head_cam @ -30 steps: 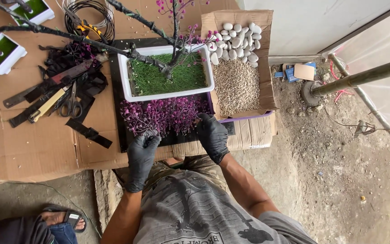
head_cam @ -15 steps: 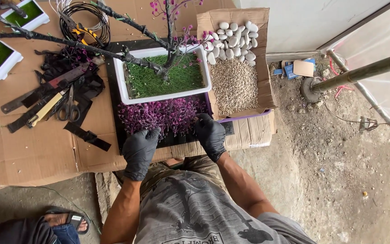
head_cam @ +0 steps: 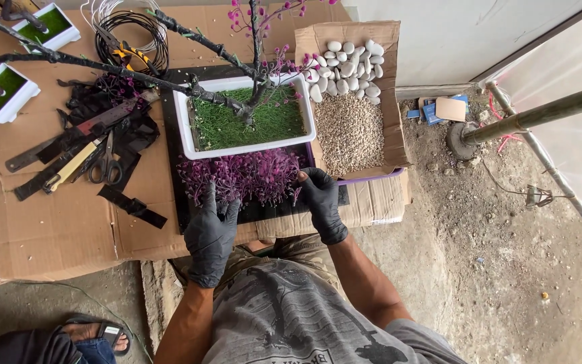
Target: The person assembles an artificial plant by attaching purple floral branches to a central stem in a white rectangular pot. They use wire to secure the branches and arrange them around the base, which is covered with green moss.
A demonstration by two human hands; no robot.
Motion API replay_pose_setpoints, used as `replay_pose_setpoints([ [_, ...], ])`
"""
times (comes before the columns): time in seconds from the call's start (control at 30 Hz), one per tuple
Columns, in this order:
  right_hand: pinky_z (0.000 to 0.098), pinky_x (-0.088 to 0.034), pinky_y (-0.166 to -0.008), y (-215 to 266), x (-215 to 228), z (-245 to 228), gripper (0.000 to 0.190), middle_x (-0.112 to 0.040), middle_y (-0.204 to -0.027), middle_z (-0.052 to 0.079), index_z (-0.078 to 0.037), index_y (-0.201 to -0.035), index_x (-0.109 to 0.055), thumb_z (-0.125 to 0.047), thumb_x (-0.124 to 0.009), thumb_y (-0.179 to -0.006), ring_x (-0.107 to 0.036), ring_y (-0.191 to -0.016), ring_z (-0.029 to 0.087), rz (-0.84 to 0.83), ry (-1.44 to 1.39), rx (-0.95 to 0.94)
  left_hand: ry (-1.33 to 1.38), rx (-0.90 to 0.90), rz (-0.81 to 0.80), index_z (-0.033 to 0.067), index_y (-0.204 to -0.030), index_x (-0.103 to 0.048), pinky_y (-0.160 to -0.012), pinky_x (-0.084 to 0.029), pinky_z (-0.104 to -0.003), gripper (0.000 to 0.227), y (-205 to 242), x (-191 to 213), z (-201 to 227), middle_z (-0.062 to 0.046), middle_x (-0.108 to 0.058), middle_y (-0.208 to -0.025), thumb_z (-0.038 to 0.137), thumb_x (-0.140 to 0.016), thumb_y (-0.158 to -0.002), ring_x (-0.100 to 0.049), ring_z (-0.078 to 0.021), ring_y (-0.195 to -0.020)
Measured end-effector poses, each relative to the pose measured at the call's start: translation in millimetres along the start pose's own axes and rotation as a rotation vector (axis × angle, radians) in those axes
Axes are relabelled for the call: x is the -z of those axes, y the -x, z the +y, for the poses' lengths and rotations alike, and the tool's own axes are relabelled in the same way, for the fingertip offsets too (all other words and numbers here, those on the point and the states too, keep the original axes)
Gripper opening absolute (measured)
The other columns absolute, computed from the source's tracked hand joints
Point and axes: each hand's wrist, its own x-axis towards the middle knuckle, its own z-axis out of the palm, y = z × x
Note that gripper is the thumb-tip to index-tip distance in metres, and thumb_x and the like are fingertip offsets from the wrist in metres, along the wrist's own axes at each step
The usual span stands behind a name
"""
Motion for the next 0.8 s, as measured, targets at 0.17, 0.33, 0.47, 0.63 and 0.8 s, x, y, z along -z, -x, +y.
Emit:
replay_pose_setpoints([
  [0.17, 0.0273, -0.056, -0.062, 16.4, 1.4, -27.3, 0.007, -0.074, -0.072, 0.01, -0.008, -0.094, -0.079, -0.014, -0.081, -0.092, -0.064, -0.067, 0.009, 0.03, 0.211, 0.141, -0.028, -0.18, 0.197, 0.0254, -0.141, -0.066, -0.075, -0.06, -0.054, 0.05, 3.6, -9.4, -11.4, -0.011, -0.078, -0.089, 0.044, -0.071, -0.095, -0.073, -0.0394, -0.084],
  [0.33, 0.0263, -0.056, -0.063, 32.7, 5.6, -23.9, 0.005, -0.074, -0.071, 0.009, -0.008, -0.094, -0.079, -0.012, -0.08, -0.092, -0.062, -0.065, 0.009, -0.007, 0.171, 0.141, 0.011, -0.388, 0.437, 0.0257, -0.133, -0.076, -0.089, -0.059, -0.047, 0.045, 6.9, -35.7, -20.3, -0.003, -0.074, -0.084, 0.035, -0.082, -0.089, -0.072, -0.0334, -0.1],
  [0.47, 0.0251, -0.054, -0.055, 39.5, 7.9, -15.4, 0.005, -0.071, -0.066, 0.011, -0.004, -0.091, -0.075, -0.009, -0.076, -0.094, -0.063, -0.053, 0.012, -0.073, 0.035, 0.144, 0.388, -0.448, 0.372, 0.0211, -0.126, -0.076, -0.09, -0.055, -0.042, 0.038, 19.2, -23.0, 3.3, 0.004, -0.066, -0.078, 0.019, -0.083, -0.09, -0.064, -0.0185, -0.07],
  [0.63, 0.0231, -0.051, -0.052, 65.3, -6.0, -37.3, 0.009, -0.067, -0.059, 0.012, 0.0, -0.092, -0.072, -0.008, -0.076, -0.093, -0.061, -0.049, 0.013, -0.172, -0.094, 0.175, 0.812, -0.249, -0.102, 0.0175, -0.116, -0.081, -0.068, -0.062, -0.04, 0.024, 28.9, -30.0, 22.9, -0.002, -0.069, -0.075, 0.012, -0.079, -0.092, -0.07, -0.0184, -0.072],
  [0.8, 0.029, -0.055, -0.048, 72.3, -16.6, -29.3, 0.014, -0.07, -0.063, 0.017, 0.004, -0.093, -0.073, -0.005, -0.082, -0.086, -0.064, -0.046, 0.017, -0.3, -0.151, 0.146, 1.0, 0.134, -0.22, 0.0153, -0.099, -0.083, -0.064, -0.057, -0.038, 0.01, 20.8, -106.9, -23.2, -0.01, -0.078, -0.075, 0.021, -0.083, -0.09, -0.072, -0.0175, -0.072],
])
